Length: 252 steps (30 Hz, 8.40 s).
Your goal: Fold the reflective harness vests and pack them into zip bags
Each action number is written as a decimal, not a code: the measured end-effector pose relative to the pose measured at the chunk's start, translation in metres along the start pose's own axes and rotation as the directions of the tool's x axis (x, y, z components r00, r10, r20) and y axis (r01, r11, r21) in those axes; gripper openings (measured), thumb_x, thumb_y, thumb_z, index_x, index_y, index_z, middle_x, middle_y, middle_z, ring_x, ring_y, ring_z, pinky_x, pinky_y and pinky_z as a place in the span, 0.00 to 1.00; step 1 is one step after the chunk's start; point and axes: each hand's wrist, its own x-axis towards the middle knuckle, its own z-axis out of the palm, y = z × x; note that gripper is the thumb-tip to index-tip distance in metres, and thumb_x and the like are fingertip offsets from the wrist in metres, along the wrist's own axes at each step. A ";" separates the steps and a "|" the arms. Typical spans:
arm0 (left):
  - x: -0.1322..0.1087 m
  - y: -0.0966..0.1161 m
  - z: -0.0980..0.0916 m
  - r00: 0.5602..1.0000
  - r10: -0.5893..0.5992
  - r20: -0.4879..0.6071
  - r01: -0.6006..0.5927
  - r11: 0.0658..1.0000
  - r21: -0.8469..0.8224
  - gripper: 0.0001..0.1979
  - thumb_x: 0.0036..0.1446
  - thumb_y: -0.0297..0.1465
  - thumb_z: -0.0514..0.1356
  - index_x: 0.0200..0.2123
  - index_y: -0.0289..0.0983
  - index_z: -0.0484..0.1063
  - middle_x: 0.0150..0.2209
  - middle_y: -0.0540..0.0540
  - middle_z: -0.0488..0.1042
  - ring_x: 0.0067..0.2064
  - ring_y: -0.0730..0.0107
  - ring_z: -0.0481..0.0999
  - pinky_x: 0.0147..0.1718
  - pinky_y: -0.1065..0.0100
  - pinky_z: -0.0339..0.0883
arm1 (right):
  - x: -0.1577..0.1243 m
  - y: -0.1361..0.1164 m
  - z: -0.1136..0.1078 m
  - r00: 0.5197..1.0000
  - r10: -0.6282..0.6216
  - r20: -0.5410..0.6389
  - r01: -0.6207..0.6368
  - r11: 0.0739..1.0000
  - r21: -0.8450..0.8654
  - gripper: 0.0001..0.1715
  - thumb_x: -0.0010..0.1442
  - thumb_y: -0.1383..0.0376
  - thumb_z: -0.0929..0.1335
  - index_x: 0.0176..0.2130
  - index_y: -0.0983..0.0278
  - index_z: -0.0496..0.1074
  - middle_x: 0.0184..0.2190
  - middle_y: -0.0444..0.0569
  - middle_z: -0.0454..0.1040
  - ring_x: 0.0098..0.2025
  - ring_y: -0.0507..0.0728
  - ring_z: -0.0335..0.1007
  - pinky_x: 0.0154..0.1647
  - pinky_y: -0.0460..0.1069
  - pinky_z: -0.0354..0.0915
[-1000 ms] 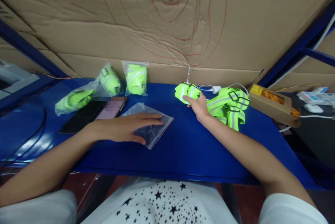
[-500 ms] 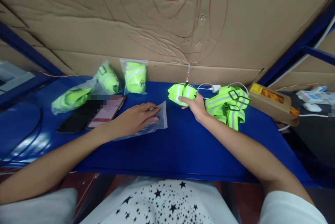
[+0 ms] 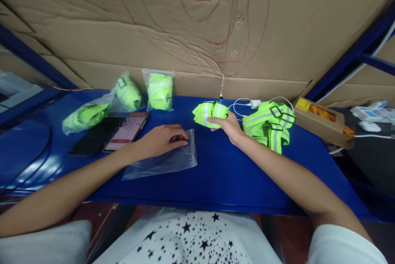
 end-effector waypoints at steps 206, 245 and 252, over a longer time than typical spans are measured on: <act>0.006 0.000 -0.010 0.999 -0.050 0.000 0.039 0.776 -0.630 0.18 0.63 0.43 0.61 0.39 0.33 0.78 0.33 0.47 0.79 0.34 0.70 0.74 0.33 0.72 0.63 | -0.032 0.002 0.030 0.820 -0.069 0.568 0.296 0.901 -0.318 0.14 0.62 0.55 0.72 0.36 0.63 0.72 0.32 0.44 0.73 0.35 0.52 0.68 0.39 0.48 0.63; 0.003 0.000 -0.015 0.998 0.019 -0.063 -0.051 0.823 -0.565 0.14 0.64 0.40 0.63 0.37 0.34 0.79 0.35 0.46 0.81 0.37 0.69 0.77 0.36 0.71 0.65 | -0.035 0.004 0.030 0.770 -0.100 0.630 0.447 0.789 -0.422 0.13 0.70 0.56 0.65 0.38 0.62 0.69 0.29 0.42 0.71 0.31 0.51 0.66 0.33 0.46 0.60; 0.006 -0.002 -0.014 0.990 -0.074 -0.118 -0.015 0.784 -0.620 0.17 0.63 0.43 0.63 0.38 0.33 0.78 0.33 0.46 0.79 0.34 0.70 0.74 0.33 0.71 0.64 | -0.033 0.006 0.033 0.839 -0.107 0.534 0.332 0.878 -0.345 0.13 0.68 0.54 0.66 0.40 0.61 0.68 0.30 0.42 0.68 0.32 0.51 0.64 0.33 0.47 0.60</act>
